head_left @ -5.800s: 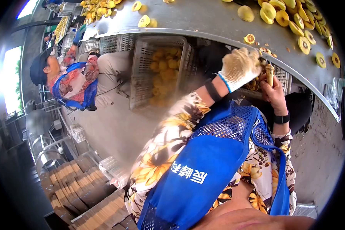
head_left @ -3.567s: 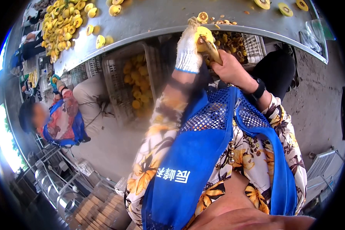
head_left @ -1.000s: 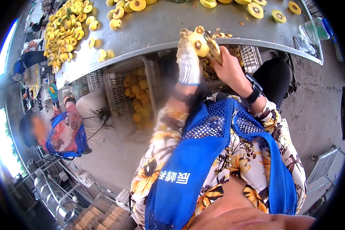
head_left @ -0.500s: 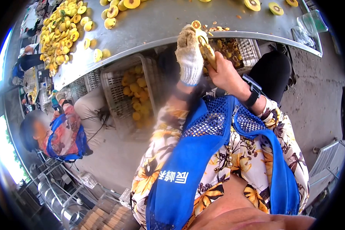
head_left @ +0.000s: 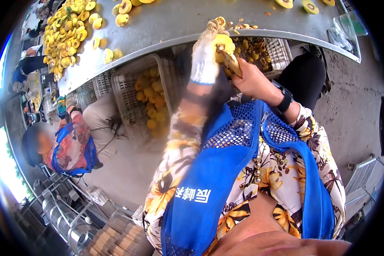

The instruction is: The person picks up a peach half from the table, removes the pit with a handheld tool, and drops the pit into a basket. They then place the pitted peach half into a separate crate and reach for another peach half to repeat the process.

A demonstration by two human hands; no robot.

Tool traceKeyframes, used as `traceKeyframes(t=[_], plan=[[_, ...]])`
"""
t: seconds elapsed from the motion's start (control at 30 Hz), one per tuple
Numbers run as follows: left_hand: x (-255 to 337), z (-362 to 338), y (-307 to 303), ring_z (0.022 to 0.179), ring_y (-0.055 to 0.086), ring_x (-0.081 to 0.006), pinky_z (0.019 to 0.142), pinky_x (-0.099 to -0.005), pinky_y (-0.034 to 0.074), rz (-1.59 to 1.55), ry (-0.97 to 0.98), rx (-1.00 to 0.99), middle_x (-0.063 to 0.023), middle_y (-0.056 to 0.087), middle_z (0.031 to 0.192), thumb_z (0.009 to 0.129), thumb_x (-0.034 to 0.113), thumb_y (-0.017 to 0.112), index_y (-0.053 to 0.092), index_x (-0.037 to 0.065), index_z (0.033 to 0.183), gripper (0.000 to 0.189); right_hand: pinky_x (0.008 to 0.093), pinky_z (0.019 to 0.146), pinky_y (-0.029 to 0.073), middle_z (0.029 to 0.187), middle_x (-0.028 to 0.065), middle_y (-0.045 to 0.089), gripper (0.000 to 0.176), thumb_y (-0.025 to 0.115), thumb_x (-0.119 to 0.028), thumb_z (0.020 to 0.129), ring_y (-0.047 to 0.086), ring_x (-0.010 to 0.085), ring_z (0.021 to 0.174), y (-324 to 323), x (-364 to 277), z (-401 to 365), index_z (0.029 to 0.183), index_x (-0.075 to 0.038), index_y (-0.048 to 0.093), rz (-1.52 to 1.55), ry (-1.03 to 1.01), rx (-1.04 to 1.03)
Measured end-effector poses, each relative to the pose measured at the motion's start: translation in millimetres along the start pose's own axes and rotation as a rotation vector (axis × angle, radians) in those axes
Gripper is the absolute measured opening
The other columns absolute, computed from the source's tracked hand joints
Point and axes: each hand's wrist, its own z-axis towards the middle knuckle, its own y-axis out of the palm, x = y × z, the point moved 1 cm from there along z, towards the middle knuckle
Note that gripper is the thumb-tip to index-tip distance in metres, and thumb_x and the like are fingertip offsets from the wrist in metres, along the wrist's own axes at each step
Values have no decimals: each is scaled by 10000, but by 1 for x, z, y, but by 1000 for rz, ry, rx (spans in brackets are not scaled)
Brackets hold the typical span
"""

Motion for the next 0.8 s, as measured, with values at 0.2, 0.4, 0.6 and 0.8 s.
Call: traceKeyframes(t=[0.2,0.4,0.6,0.8], plan=[[14,-10,16,563,593,-259,494,-330,487,-66,-74,-44,-166,613,732,889,349,541,564,5,882,344,233,366,382,604,21,494,156,513,-82,817,463,74,412,2,-11,-8,948,-17,461,349,160,-111],[14,-5,11,557,598,-253,496,-328,482,-15,-52,-143,-168,617,715,886,355,545,571,-1,839,360,219,370,376,579,3,462,131,499,-51,829,430,64,402,1,-21,-12,949,-27,453,504,268,-218],[18,-6,7,581,601,-184,513,-272,466,216,-33,-199,-133,639,723,901,263,502,614,-26,839,317,219,368,364,574,-3,447,138,492,-42,830,412,63,400,6,-9,-10,959,-27,446,504,241,-240],[12,-9,5,573,593,-135,500,-248,447,456,247,-129,-82,643,720,907,222,515,630,-6,815,271,201,367,314,587,-13,424,169,490,-25,817,373,52,412,0,-6,-13,977,-22,435,728,228,-434]])
